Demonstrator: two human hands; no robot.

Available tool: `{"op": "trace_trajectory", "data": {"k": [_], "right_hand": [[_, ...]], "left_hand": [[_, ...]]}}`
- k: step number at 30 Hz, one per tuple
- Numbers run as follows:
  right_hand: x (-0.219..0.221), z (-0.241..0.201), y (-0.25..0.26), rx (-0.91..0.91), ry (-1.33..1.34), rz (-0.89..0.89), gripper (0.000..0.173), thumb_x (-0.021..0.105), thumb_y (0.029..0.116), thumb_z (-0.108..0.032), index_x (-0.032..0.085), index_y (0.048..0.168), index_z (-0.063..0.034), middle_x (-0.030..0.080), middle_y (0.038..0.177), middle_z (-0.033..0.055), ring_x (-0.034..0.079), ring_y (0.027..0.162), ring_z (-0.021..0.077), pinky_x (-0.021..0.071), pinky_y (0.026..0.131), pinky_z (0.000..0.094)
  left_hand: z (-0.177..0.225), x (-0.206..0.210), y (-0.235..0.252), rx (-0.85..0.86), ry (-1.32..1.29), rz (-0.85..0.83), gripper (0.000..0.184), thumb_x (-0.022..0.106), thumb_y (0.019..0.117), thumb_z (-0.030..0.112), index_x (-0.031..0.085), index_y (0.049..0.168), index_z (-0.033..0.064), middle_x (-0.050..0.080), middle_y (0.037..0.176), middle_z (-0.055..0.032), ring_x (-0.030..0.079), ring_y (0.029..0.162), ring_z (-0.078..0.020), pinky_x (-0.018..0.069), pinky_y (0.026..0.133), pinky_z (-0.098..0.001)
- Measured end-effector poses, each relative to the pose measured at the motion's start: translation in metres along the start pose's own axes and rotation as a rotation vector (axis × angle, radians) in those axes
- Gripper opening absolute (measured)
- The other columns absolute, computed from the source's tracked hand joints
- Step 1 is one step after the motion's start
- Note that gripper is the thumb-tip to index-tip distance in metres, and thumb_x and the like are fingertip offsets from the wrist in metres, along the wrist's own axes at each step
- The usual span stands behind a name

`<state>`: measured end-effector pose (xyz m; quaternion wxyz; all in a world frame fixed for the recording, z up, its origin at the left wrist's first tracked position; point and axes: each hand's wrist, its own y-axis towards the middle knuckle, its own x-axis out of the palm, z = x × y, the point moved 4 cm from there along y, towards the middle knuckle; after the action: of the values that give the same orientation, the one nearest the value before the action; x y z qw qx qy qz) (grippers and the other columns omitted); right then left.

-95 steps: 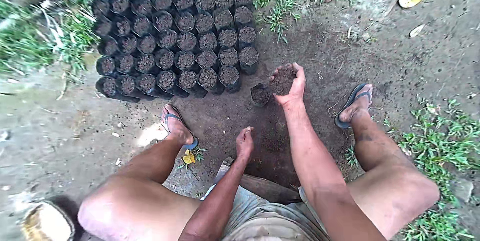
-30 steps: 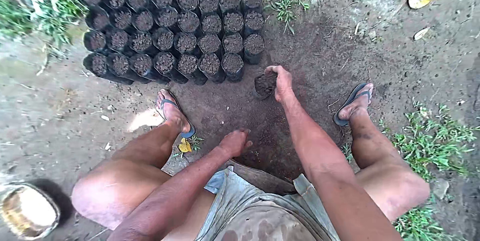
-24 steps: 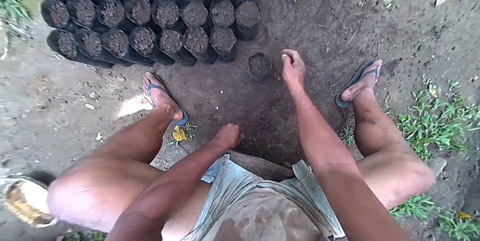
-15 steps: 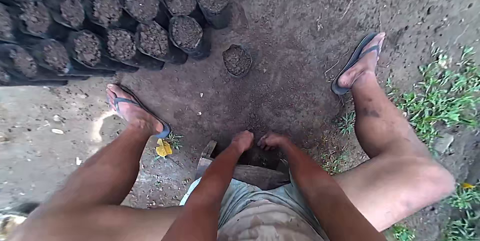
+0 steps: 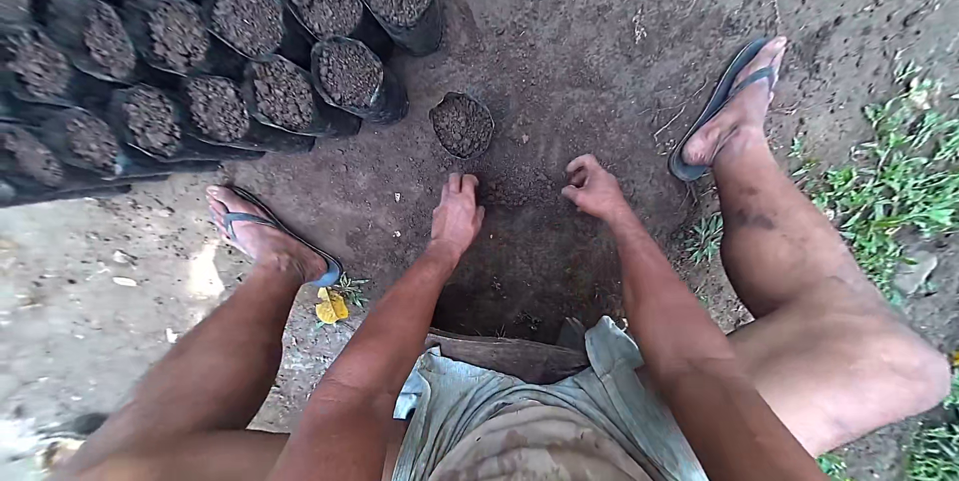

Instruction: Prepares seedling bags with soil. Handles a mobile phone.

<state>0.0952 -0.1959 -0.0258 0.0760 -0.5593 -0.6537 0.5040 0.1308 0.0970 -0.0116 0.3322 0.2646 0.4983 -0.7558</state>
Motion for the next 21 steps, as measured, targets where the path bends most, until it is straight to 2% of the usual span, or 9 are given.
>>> {"op": "trace_trajectory", "data": {"k": [2,4,6,7,10,15,18,19,21], "right_hand": [[-0.005,0.022,0.003,0.058,-0.001,0.111,0.074,0.081,0.0853,-0.049,0.048,0.146,-0.0227,0.072,0.104,0.0124,0.073,0.085,0.0325,0.0617,0.073,0.0591],[0.009,0.027,0.003,0.064,-0.06,0.286,0.063,0.061,0.0949,-0.064,0.052,0.142,-0.0221,0.071,0.098,0.0124,0.071,0.085,0.0324,0.0578,0.076,0.0584],[0.029,0.009,0.004,0.058,-0.15,0.451,0.051,0.037,0.106,-0.058,0.058,0.135,-0.0221,0.073,0.111,0.0111,0.072,0.1,0.0323,0.0572,0.084,0.059],[0.042,-0.004,0.005,0.052,-0.194,0.482,0.05,0.031,0.1077,-0.055,0.059,0.135,-0.0237,0.071,0.118,0.0098,0.072,0.104,0.0313,0.058,0.084,0.0583],[0.085,-0.048,0.011,0.006,-0.286,0.404,0.051,0.031,0.1069,-0.057,0.058,0.139,-0.0274,0.067,0.126,0.0098,0.072,0.099,0.0319,0.0598,0.077,0.0562],[0.1,-0.065,0.017,0.022,-0.171,0.302,0.047,0.03,0.1089,-0.045,0.065,0.128,-0.0197,0.071,0.123,0.0089,0.069,0.113,0.0294,0.0561,0.091,0.0566],[0.095,-0.054,0.005,0.173,0.262,0.109,0.048,0.036,0.1092,-0.045,0.064,0.136,-0.0165,0.068,0.132,0.0134,0.062,0.127,0.0303,0.0487,0.105,0.0586],[0.098,-0.048,-0.005,0.281,0.554,0.057,0.048,0.042,0.1072,-0.047,0.064,0.135,-0.0143,0.067,0.131,0.0126,0.062,0.124,0.0264,0.0503,0.102,0.055],[0.102,-0.042,-0.025,0.432,1.084,0.03,0.045,0.051,0.1012,-0.045,0.064,0.125,-0.0095,0.07,0.111,0.0115,0.068,0.101,0.0236,0.0578,0.084,0.0491]], "left_hand": [[-0.014,0.012,-0.005,-0.089,-0.015,0.014,0.086,0.083,0.0854,0.026,0.038,0.158,0.0136,0.035,0.16,-0.0198,0.051,0.135,-0.0427,0.0588,0.094,-0.056],[-0.011,0.029,-0.005,-0.038,-0.057,0.045,0.093,0.084,0.0844,0.026,0.033,0.161,0.012,0.035,0.16,-0.0204,0.049,0.139,-0.0418,0.0559,0.102,-0.0532],[0.005,0.041,0.0,0.016,-0.123,0.069,0.088,0.082,0.087,0.026,0.035,0.16,0.0104,0.036,0.16,-0.0198,0.048,0.141,-0.038,0.0535,0.107,-0.0493],[0.015,0.045,0.004,0.023,-0.155,0.073,0.087,0.081,0.0881,0.026,0.036,0.16,0.0097,0.037,0.16,-0.0197,0.049,0.141,-0.0365,0.0529,0.108,-0.0479],[0.041,0.054,0.019,0.062,-0.218,0.127,0.076,0.076,0.0907,0.019,0.04,0.157,0.0055,0.04,0.158,-0.0215,0.052,0.138,-0.0346,0.0525,0.109,-0.0439],[0.052,0.055,0.025,0.011,-0.411,0.17,0.055,0.07,0.0912,0.012,0.059,0.145,0.008,0.057,0.143,-0.018,0.061,0.127,-0.0285,0.0536,0.107,-0.0419],[0.072,0.041,0.004,-0.063,-0.418,0.077,0.05,0.067,0.0969,0.017,0.058,0.145,0.0048,0.059,0.142,-0.0195,0.06,0.13,-0.0302,0.0504,0.111,-0.0451],[0.083,0.035,-0.007,-0.053,-0.378,0.049,0.05,0.063,0.098,0.016,0.056,0.146,0.0035,0.058,0.142,-0.0199,0.06,0.129,-0.0315,0.0513,0.11,-0.0462],[0.11,0.019,-0.036,0.017,-0.287,0.005,0.053,0.06,0.0992,0.014,0.05,0.15,0.0021,0.052,0.15,-0.0204,0.057,0.133,-0.0361,0.0515,0.109,-0.0498]]}}
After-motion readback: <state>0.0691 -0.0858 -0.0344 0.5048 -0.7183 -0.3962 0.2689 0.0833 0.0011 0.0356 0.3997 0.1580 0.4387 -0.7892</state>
